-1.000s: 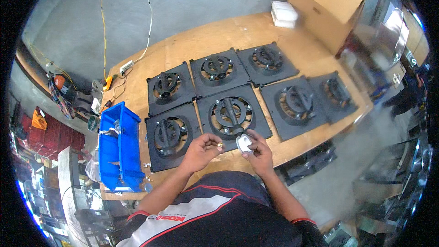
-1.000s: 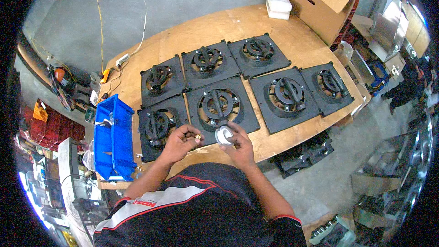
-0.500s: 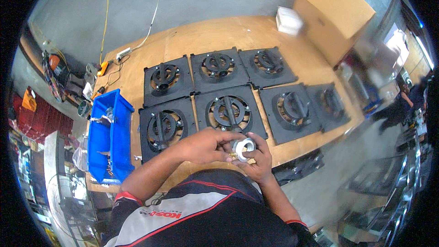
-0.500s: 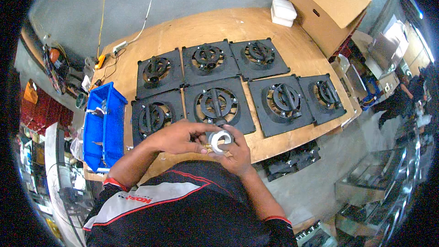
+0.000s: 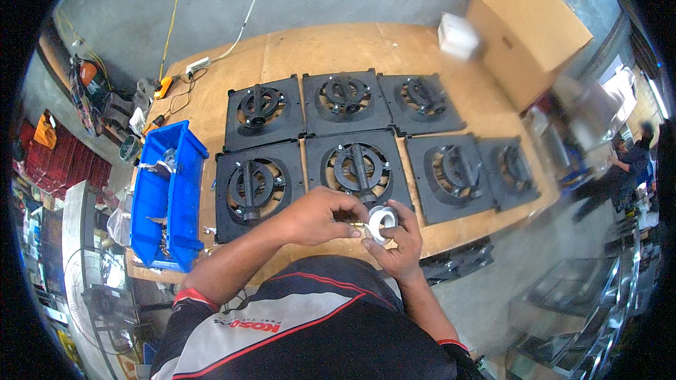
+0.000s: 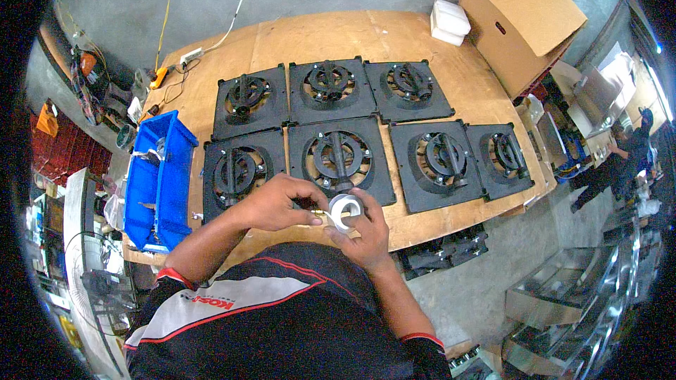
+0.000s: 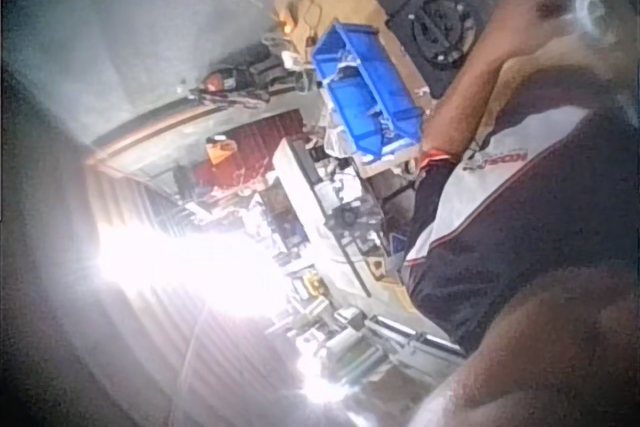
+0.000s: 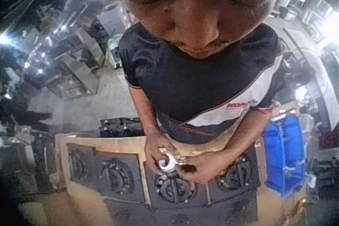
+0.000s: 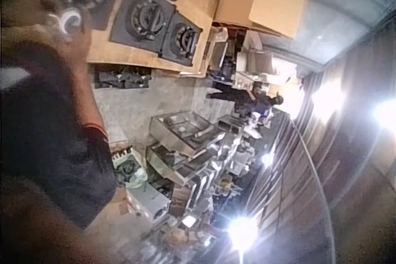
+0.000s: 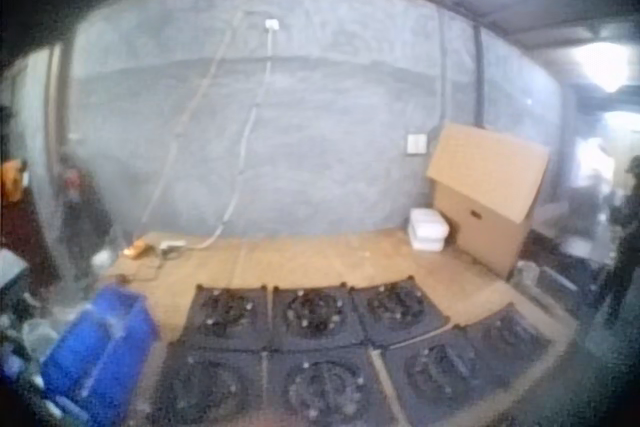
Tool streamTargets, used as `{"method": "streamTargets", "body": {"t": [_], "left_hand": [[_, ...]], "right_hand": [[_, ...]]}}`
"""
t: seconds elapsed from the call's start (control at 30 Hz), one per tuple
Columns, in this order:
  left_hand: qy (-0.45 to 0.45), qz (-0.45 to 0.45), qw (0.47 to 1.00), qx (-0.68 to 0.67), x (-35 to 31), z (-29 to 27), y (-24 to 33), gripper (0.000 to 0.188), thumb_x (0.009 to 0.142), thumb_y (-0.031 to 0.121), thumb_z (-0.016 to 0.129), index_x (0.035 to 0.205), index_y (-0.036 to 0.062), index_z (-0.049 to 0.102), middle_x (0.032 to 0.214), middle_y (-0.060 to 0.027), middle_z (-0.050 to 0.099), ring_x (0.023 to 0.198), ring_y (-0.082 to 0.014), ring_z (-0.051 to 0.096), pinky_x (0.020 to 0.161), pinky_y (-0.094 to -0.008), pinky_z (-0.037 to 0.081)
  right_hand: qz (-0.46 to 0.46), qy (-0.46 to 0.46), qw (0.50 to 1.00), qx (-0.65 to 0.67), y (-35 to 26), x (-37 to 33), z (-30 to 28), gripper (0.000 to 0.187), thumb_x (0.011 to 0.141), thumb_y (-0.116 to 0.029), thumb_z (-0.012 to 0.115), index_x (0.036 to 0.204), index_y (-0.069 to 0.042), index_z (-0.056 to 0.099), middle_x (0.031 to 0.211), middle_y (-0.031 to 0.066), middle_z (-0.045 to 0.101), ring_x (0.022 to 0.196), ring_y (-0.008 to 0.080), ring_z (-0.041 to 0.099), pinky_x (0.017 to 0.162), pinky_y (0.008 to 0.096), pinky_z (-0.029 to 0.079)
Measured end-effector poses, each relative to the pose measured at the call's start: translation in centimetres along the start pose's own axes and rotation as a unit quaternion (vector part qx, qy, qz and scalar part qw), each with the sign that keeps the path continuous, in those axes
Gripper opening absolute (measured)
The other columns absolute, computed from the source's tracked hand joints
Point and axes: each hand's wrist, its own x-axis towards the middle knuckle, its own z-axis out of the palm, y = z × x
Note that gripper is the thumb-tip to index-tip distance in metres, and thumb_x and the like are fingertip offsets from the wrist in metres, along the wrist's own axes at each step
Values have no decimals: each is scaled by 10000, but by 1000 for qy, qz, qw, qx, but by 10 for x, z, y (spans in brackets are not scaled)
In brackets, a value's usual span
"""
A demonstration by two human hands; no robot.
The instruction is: The person assembles multiple square fan units on a wooden workbench. They place small white circular components onto the fan frames, retrieve additional parts from a blue bin, and arrange the completed units in rows.
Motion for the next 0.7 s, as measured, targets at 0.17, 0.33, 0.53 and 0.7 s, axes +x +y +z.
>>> {"method": "streamTargets", "body": {"t": [0.17,0.33,0.53,0.7], "left_hand": [[-16,-54,998,-25,-6,0,1,300,782,168,802,1033,38,705,941,-71,729,851,-144,674,791,-300,528],[-60,-117,985,-108,-9,-1,6,298,807,108,788,1076,31,686,945,-42,708,855,-95,646,798,-270,520],[-40,-110,977,-178,-16,1,0,351,827,65,766,1154,31,646,944,-25,676,864,-94,626,790,-255,512],[-13,-129,955,-265,-22,1,4,574,781,26,800,1294,54,544,914,-34,674,865,-99,634,781,-271,518]], "right_hand": [[8,-12,1000,16,2,2,1,284,764,-201,806,782,3,609,1207,261,595,1058,359,646,852,392,529],[172,-61,980,73,-4,3,0,271,807,-211,761,914,14,654,1160,218,619,1014,344,648,832,396,524],[19,-115,993,20,-8,25,1,180,859,-134,693,997,-20,674,1129,199,613,1014,355,628,873,410,503],[94,-129,981,113,-13,35,0,181,859,-107,692,1016,-19,691,1144,179,607,1074,335,602,910,392,482]]}}
